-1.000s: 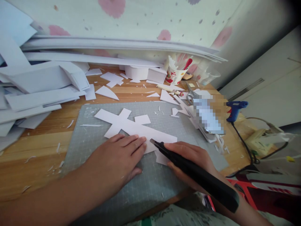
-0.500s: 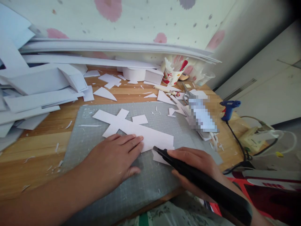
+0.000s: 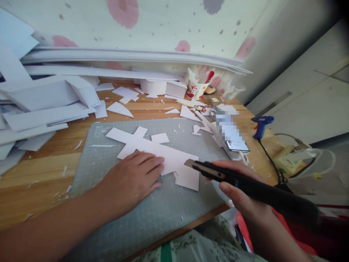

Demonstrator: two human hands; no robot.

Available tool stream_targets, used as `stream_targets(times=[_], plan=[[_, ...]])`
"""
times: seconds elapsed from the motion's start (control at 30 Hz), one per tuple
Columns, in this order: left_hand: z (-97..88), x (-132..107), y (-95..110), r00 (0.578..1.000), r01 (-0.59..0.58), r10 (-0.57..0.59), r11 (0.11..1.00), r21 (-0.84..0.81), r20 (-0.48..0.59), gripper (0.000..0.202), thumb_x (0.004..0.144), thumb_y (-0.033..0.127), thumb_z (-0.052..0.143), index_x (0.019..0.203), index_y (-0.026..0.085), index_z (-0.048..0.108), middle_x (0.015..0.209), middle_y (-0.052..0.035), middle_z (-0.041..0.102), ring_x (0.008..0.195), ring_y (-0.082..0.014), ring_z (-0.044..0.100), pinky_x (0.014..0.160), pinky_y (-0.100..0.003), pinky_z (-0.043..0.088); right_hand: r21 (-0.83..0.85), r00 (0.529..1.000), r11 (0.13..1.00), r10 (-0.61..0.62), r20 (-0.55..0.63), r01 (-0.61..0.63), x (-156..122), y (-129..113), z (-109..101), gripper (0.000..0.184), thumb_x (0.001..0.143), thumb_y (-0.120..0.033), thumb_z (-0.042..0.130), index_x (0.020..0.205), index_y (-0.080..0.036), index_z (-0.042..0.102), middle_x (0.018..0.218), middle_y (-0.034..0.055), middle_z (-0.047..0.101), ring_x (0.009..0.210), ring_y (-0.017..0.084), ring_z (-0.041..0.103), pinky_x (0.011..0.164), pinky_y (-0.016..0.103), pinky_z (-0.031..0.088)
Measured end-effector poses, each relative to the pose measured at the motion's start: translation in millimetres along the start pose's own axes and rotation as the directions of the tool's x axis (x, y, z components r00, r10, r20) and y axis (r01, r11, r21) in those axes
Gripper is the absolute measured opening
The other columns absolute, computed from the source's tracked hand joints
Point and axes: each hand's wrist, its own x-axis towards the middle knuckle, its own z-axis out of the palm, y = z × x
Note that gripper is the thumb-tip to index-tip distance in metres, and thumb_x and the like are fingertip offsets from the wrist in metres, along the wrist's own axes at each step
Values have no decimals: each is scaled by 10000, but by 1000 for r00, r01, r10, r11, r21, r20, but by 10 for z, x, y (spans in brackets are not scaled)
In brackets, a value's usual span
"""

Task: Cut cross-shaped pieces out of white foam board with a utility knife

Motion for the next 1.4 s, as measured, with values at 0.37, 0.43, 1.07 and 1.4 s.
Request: stream_targets(times=[0.37, 0.43, 1.07, 1.4], plan=[[11, -8, -62, 997, 70, -70, 998, 1, 13, 263, 864, 243, 692, 1108, 144, 681, 1237, -169, 673, 1163, -371, 617, 966, -562, 544, 183, 981, 970, 178, -80, -161, 315, 281, 345, 419, 828, -500, 740, 1170, -267, 674, 1119, 79, 753, 981, 263, 738, 842, 408, 603], [21, -24, -82, 998, 69, -69, 998, 14, 10, 351, 852, 273, 716, 1165, 123, 663, 1253, -187, 670, 1182, -390, 613, 960, -562, 551, 160, 985, 973, 172, -26, -166, 259, 271, 314, 380, 850, -471, 728, 1172, -276, 677, 1101, 71, 759, 958, 256, 744, 814, 387, 611], [131, -113, -300, 1000, -30, 29, 998, -64, -12, 374, 1017, 347, 450, 1233, 117, 650, 1334, -170, 657, 1235, -359, 609, 1009, -531, 530, 26, 896, 930, -359, 259, 365, 510, -25, 468, 393, 832, -117, 692, 1213, -208, 660, 1030, 63, 776, 907, 138, 741, 833, 215, 589], [106, -113, -286, 999, -31, 29, 998, -54, -30, 370, 1008, 331, 474, 1232, 103, 659, 1308, -173, 676, 1212, -362, 626, 991, -533, 540, 17, 907, 940, -334, 258, 341, 523, 8, 485, 379, 838, -121, 695, 1208, -202, 666, 1017, 67, 774, 901, 143, 742, 803, 215, 592]])
